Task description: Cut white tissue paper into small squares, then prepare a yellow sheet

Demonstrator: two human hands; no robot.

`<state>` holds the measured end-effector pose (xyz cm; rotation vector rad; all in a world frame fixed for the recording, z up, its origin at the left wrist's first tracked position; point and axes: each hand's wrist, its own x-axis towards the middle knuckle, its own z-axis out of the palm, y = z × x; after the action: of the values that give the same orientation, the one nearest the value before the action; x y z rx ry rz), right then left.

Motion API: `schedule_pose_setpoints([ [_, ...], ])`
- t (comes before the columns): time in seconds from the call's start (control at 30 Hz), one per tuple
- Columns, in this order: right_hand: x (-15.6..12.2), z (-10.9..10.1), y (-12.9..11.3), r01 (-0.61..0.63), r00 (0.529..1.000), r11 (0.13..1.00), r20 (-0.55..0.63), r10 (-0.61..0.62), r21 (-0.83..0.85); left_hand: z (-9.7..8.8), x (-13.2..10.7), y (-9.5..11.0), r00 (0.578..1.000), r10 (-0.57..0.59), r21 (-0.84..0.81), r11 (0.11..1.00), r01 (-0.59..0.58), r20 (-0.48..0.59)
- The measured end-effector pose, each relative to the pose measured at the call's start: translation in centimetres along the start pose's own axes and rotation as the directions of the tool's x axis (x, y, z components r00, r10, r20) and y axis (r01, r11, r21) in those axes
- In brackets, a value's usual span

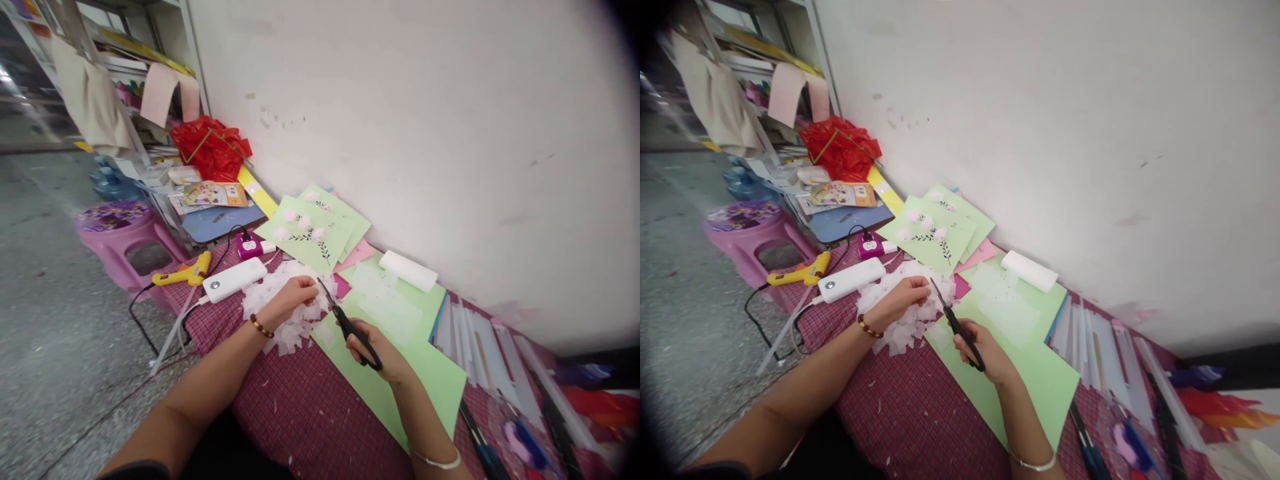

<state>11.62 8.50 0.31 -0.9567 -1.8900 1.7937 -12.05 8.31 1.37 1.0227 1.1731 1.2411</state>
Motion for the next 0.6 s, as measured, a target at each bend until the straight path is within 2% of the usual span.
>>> schedule_pose_setpoints([
  [0.2, -0.3, -0.2, 0.1, 0.074, 0.996, 0.994, 0.043, -0.078, 0.079, -0.3, 0.2, -0.1, 1.000, -0.002, 0.004, 1.000, 0.002, -0.023],
  [0.37, -0.5, -0.3, 0.2, 0.065, 0.993, 0.975, 0.081, -0.084, 0.211, -0.7, 0.5, -0.4, 0.988, 0.053, -0.043, 0.997, -0.059, -0.143],
  [0.53, -0.7, -0.5, 0.7, 0.094, 0.979, 0.940, 0.141, -0.148, 0.328, -0.7, 0.4, -0.4, 0.994, 0.106, -0.116, 0.988, -0.103, 0.019],
  [0.6, -1.1, -0.8, 0.8, 0.139, 0.973, 0.920, 0.120, -0.195, 0.366, -0.6, 0.3, -0.2, 0.993, 0.111, -0.162, 0.981, -0.105, 0.029],
])
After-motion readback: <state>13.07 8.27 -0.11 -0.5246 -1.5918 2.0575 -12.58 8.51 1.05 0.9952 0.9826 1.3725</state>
